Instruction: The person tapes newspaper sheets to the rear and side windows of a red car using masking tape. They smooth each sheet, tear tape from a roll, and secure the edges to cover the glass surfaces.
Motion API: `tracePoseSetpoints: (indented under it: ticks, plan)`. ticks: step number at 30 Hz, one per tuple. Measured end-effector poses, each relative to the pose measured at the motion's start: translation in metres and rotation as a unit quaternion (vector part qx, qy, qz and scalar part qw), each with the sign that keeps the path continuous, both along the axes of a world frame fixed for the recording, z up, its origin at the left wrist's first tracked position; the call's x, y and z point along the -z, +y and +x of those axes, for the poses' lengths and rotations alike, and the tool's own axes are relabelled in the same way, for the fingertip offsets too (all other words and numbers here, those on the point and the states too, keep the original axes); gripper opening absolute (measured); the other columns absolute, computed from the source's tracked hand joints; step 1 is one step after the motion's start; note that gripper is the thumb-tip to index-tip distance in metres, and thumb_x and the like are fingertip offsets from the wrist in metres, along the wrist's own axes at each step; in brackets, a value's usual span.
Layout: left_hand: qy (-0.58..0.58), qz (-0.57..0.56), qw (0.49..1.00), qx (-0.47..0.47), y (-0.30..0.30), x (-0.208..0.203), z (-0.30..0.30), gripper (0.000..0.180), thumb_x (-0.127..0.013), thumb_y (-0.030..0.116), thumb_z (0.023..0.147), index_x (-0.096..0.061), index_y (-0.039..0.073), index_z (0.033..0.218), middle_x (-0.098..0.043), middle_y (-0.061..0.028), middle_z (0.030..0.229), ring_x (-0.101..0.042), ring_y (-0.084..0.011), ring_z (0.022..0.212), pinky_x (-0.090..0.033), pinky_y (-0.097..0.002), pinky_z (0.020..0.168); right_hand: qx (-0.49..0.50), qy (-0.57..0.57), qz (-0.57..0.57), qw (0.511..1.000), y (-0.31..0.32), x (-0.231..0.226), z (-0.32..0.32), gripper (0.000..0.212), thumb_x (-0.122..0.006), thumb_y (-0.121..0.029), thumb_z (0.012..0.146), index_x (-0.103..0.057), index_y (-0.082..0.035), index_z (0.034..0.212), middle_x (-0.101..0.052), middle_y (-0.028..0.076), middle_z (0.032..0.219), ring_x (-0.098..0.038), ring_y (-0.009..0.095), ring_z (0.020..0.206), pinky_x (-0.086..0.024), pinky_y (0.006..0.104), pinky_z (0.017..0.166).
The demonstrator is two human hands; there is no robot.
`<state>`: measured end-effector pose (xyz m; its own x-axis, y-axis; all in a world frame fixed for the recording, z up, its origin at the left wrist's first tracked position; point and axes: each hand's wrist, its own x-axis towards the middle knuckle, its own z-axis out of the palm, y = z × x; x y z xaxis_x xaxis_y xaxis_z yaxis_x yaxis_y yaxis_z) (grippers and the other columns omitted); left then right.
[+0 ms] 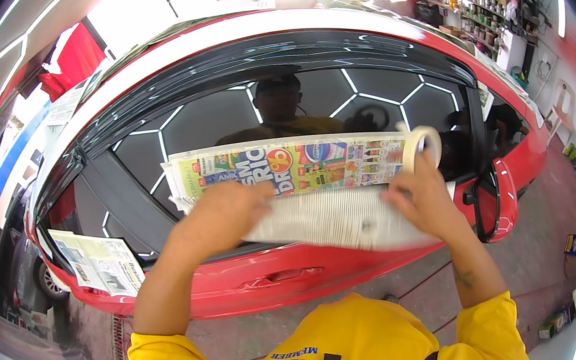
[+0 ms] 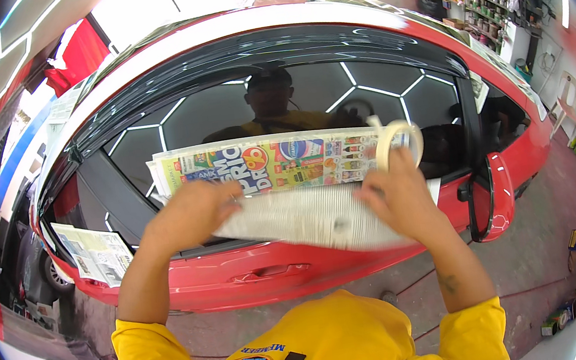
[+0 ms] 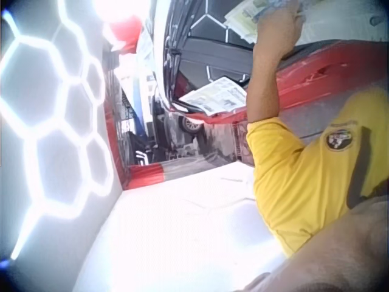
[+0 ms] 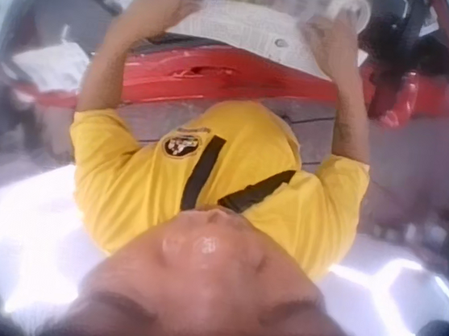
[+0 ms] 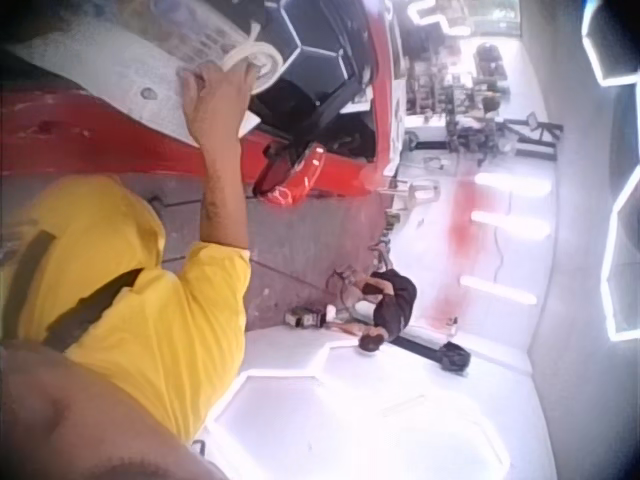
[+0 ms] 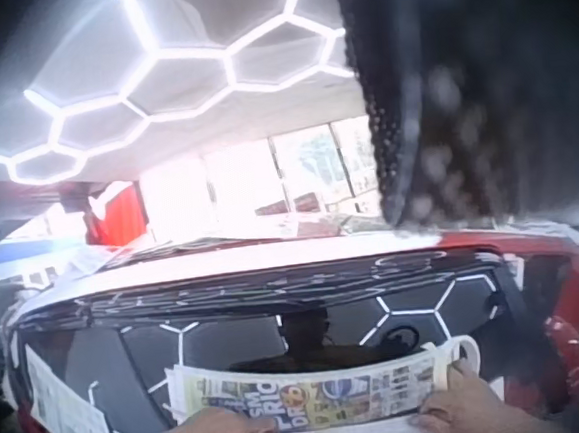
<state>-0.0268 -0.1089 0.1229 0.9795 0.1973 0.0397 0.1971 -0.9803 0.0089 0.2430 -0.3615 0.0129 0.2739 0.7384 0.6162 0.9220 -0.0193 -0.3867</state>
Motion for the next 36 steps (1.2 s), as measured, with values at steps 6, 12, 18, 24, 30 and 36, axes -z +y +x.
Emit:
tracePoseSetpoints:
  ticks: [6,12,18,24,30,36]
  plan:
    - [-0.276,0.258,0.919,-0.113,0.043,0.024,0.024,0.029,-0.077,0.01,0.09,-0.075,0.012,0.118,-0.067,-0.0134,0.122,-0.061,-0.0377,0.124,-0.046,-0.0539,0.109,0.195,-0.118,0.125,0.966,0.063,0.012,0.054,0.022,-0.089,-0.024,0.081,-0.079,-0.005,0.087,-0.066,0.018,0.133,-0.058,0.041,0.114,-0.05,0.0516,0.095]
    - [-0.42,0.169,0.891,0.032,-0.015,0.144,0.11,0.062,-0.081,0.03,0.091,-0.066,0.022,0.15,-0.04,-0.0252,0.17,-0.031,-0.0476,0.161,-0.019,-0.0663,0.129,0.213,-0.064,0.15,0.963,0.086,0.029,0.05,0.019,-0.09,-0.023,0.081,-0.08,-0.007,0.087,-0.065,0.019,0.135,-0.056,0.042,0.116,-0.049,0.0507,0.096]
    - [-0.322,0.212,0.921,-0.051,0.0,0.163,0.141,0.074,-0.077,0.046,0.094,-0.056,0.025,0.162,-0.03,-0.0208,0.178,-0.02,-0.0449,0.166,-0.008,-0.066,0.131,0.237,-0.098,0.168,0.952,0.073,0.036,0.068,0.035,-0.095,-0.037,0.072,-0.079,-0.01,0.088,-0.065,0.015,0.133,-0.058,0.039,0.114,-0.051,0.0493,0.091]
    - [-0.318,0.238,0.916,-0.063,0.007,0.163,0.128,0.079,-0.075,0.051,0.094,-0.053,0.023,0.164,-0.028,-0.0199,0.179,-0.016,-0.0445,0.167,-0.002,-0.0638,0.132,0.343,-0.007,0.318,0.884,0.064,0.08,0.082,0.028,-0.089,-0.018,0.085,-0.076,-0.009,0.109,-0.059,0.022,0.142,-0.056,0.042,0.117,-0.049,0.0498,0.095]
    - [-0.307,0.227,0.921,-0.083,0.007,0.165,0.133,0.079,-0.075,0.056,0.093,-0.052,0.029,0.164,-0.029,-0.0156,0.179,-0.012,-0.0405,0.169,-0.001,-0.0637,0.133,0.286,-0.031,0.17,0.942,0.087,0.098,0.016,0.066,-0.081,-0.039,0.093,-0.063,-0.024,0.154,-0.044,0.035,0.159,-0.052,0.05,0.133,-0.042,0.0598,0.112]
    - [-0.321,0.239,0.914,-0.064,0.01,0.163,0.13,0.081,-0.077,0.053,0.092,-0.054,0.023,0.163,-0.03,-0.0181,0.179,-0.018,-0.0438,0.167,-0.003,-0.0637,0.133,0.411,0.017,0.091,0.907,0.057,0.134,0.085,0.067,-0.072,-0.038,0.099,-0.055,-0.028,0.163,-0.027,0.035,0.172,-0.032,0.059,0.153,-0.027,0.0629,0.125]
